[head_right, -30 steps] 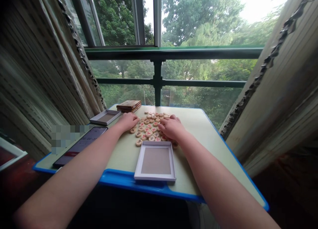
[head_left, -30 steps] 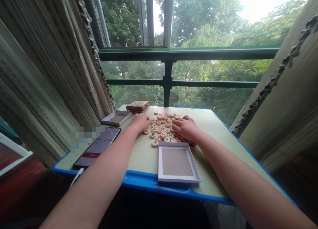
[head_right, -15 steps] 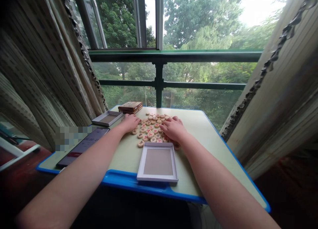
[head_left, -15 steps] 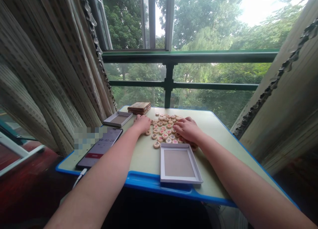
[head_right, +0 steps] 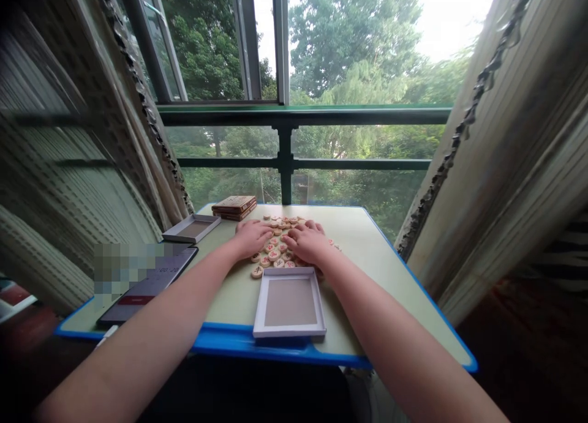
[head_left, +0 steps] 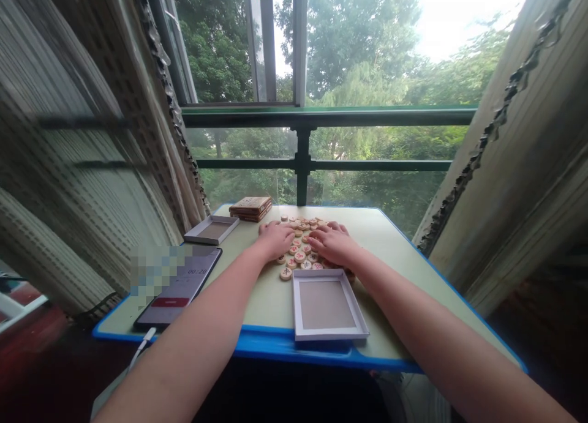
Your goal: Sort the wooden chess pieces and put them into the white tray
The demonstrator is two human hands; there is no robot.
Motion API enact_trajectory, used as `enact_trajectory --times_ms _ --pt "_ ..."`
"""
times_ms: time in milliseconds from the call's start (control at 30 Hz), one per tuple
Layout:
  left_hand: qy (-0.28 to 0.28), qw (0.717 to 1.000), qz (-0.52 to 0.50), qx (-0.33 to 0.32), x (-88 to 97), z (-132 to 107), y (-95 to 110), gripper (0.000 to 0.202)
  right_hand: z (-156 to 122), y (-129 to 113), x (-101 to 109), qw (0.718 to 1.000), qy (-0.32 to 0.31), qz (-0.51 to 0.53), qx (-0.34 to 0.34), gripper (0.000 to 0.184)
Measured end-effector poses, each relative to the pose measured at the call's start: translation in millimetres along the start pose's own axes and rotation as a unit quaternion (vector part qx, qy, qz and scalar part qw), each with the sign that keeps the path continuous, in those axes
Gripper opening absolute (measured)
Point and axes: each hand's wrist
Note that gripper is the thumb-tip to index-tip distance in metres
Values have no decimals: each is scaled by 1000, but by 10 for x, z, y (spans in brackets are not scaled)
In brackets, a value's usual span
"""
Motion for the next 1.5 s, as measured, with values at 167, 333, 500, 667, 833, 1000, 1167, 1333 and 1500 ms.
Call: enact_trajectory --times_ms 167,333,500,667,833,1000,1167,1333,1500 --pt "9 1000 14 10 -18 4 65 44 9 27 -4 1000 -20 7 -6 51" --pt "-3 1000 25 8 23 21 140 45 41 13 -29 1000 -19 5 15 51" --pt "-17 1000 20 5 24 27 176 47 37 1 -36 1000 -18 2 9 51" --pt "-5 999 34 4 5 24 173 44 21 7 -30 1000 6 -9 1 52" --pt "17 999 26 -24 46 -14 203 42 5 44 12 1000 24 -16 -1 55" --pt "8 999 19 -43 71 -22 204 41 14 38 28 999 7 1 31 57" --pt "10 999 25 -24 39 7 170 40 25 86 19 998 58 6 37 50" --pt "-5 999 34 -29 38 6 162 43 23 294 24 993 71 -23 -91 50" --pt "0 998 46 -44 57 -18 165 40 2 411 42 995 31 -27 -92 55"
Point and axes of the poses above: each hand's wrist, its own z-axis towards the middle knuckle, its own x-axis out of the back of the hand, y = z × x, and after that the axes turned 9 degrees about -y, right-handed
